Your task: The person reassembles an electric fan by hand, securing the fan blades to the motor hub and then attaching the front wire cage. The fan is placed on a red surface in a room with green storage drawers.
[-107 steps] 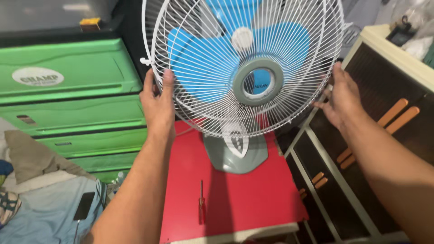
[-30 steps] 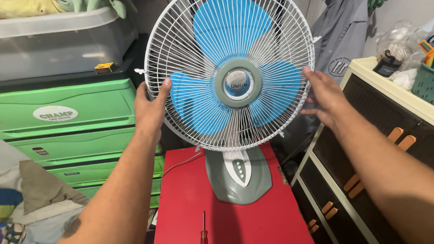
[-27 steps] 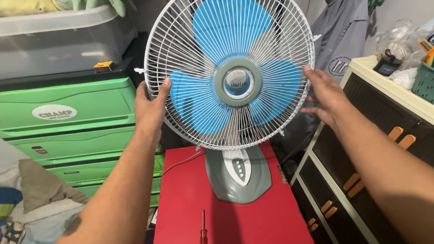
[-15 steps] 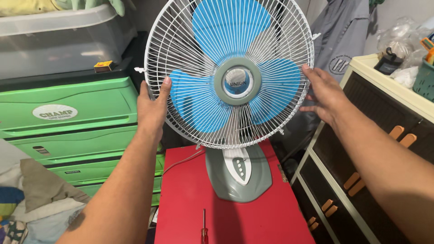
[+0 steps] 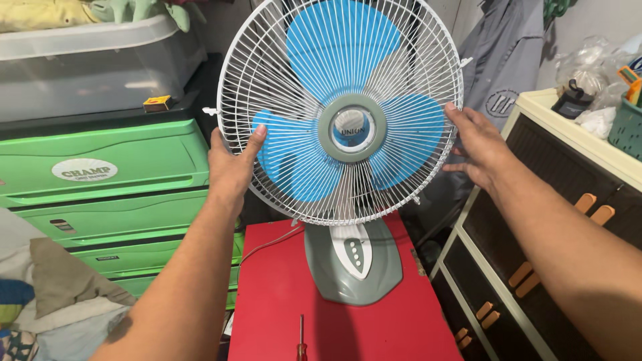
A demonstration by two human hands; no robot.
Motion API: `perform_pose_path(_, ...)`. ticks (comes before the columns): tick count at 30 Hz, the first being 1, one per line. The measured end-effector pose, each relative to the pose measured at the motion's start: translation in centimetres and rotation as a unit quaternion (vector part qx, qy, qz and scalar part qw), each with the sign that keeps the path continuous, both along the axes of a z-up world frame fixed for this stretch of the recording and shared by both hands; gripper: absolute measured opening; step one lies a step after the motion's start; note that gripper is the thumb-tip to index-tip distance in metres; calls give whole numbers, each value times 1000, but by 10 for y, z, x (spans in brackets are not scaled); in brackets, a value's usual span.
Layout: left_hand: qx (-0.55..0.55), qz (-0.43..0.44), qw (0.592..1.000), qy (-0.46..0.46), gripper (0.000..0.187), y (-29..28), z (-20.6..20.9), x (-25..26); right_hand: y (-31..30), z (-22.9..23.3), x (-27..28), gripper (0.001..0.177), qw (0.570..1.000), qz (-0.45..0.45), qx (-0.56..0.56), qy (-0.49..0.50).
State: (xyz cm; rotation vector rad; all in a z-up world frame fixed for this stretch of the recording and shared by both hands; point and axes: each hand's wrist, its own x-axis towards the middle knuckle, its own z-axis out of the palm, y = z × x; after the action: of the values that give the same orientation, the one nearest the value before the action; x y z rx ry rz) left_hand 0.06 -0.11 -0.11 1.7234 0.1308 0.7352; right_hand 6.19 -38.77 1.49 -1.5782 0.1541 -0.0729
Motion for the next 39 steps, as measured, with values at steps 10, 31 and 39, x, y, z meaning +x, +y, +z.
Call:
perform_pose_path(10, -35, -30, 999, -12, 89, 3, -8, -3, -6, -15, -6, 85, 1000, 10, 9, -22)
perform_pose_path(31, -54, -82, 995, -11, 102, 6, -38, -28, -24, -61, -28, 88, 994, 58, 48, -85)
perform_pose_path(39, -42, -98, 994, -6, 93, 7, -29, -34, -23, -27, -20, 94, 987, 55, 39, -143)
